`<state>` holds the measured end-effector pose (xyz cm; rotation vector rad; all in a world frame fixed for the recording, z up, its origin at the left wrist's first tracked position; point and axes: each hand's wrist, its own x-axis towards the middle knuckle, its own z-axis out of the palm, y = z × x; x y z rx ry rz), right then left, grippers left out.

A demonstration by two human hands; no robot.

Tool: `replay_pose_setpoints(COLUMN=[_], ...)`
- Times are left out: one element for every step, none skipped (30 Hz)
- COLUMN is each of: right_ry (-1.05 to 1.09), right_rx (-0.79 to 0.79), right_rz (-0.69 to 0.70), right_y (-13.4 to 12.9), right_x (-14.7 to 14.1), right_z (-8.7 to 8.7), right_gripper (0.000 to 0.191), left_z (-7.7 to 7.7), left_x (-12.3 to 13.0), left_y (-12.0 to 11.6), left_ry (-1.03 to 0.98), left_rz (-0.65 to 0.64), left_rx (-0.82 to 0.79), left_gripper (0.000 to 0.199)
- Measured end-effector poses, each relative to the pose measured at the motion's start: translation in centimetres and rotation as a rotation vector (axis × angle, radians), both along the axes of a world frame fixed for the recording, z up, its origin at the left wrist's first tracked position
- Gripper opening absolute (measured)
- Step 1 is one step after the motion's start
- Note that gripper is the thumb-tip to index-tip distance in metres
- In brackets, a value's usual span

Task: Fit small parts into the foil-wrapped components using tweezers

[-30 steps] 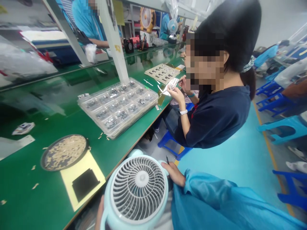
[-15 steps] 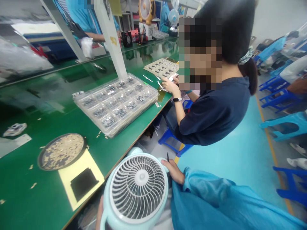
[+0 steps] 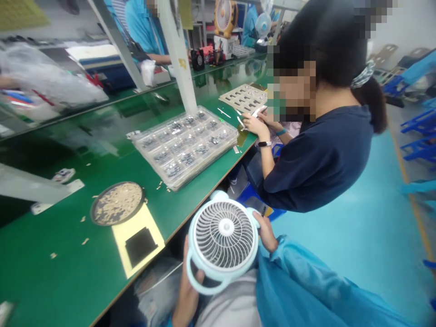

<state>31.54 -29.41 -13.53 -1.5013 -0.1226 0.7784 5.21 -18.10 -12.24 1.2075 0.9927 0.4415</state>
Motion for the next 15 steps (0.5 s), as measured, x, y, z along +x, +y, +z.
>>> replay_pose_setpoints(right_ry=[-0.012, -0.026, -0.040, -0.054, -0.066, -0.077, -0.086, -0.094, -0.100, -0.104, -0.106, -0.107, -0.106, -0.105, -0.104], right_rx=[-0.009, -0.016, -0.021, -0.023, -0.025, -0.025, -0.024, -0.023, -0.022, -0.022, -0.021, -0.021, -0.022, -0.023, -0.026], right_rz=[-0.006, -0.007, -0.003, 0.003, 0.009, 0.015, 0.020, 0.023, 0.024, 0.025, 0.025, 0.026, 0.028, 0.032, 0.038], right_y=[0.0, 0.1, 0.3, 0.5, 0.8, 1.2, 1.7, 2.2, 2.7, 3.1, 3.6, 4.0, 4.3, 4.6, 4.8], right_x=[0.4, 0.8, 1.2, 1.5, 1.8, 2.1, 2.4, 2.8, 3.1, 3.4, 3.7, 3.9, 4.1, 4.2, 4.4], right_z=[0.1, 0.1, 0.1, 0.0, -0.1, -0.3, -0.4, -0.6, -0.8, -1.0, -1.2, -1.4, -1.5, -1.6, -1.7], right_gripper=[0.060, 0.061, 0.061, 0.062, 0.062, 0.062, 0.062, 0.062, 0.063, 0.063, 0.064, 0.065, 0.066, 0.067, 0.068], left_z=[-0.7, -1.3, -1.7, -2.0, -2.1, -2.1, -2.0, -1.8, -1.6, -1.5, -1.4, -1.3, -1.3, -1.3, -1.3], left_x=[0.6, 1.1, 1.5, 1.9, 2.2, 2.5, 2.8, 3.2, 3.6, 4.0, 4.4, 4.8, 5.2, 5.5, 5.7], left_y=[0.4, 1.0, 1.5, 2.1, 2.6, 3.1, 3.5, 3.8, 4.0, 4.1, 4.1, 4.1, 4.1, 4.2, 4.2], left_ry=[-0.017, -0.027, -0.031, -0.027, -0.023, -0.028, -0.041, -0.059, -0.080, -0.099, -0.110, -0.113, -0.111, -0.109, -0.110], left_rz=[0.001, 0.004, 0.000, -0.003, 0.000, 0.001, 0.006, 0.014, 0.024, 0.035, 0.045, 0.054, 0.061, 0.066, 0.069], left_rx=[0.040, 0.066, 0.075, 0.070, 0.060, 0.054, 0.057, 0.068, 0.087, 0.108, 0.126, 0.142, 0.153, 0.159, 0.158], left_gripper=[0.090, 0.086, 0.083, 0.080, 0.078, 0.078, 0.077, 0.077, 0.078, 0.080, 0.081, 0.082, 0.083, 0.083, 0.083])
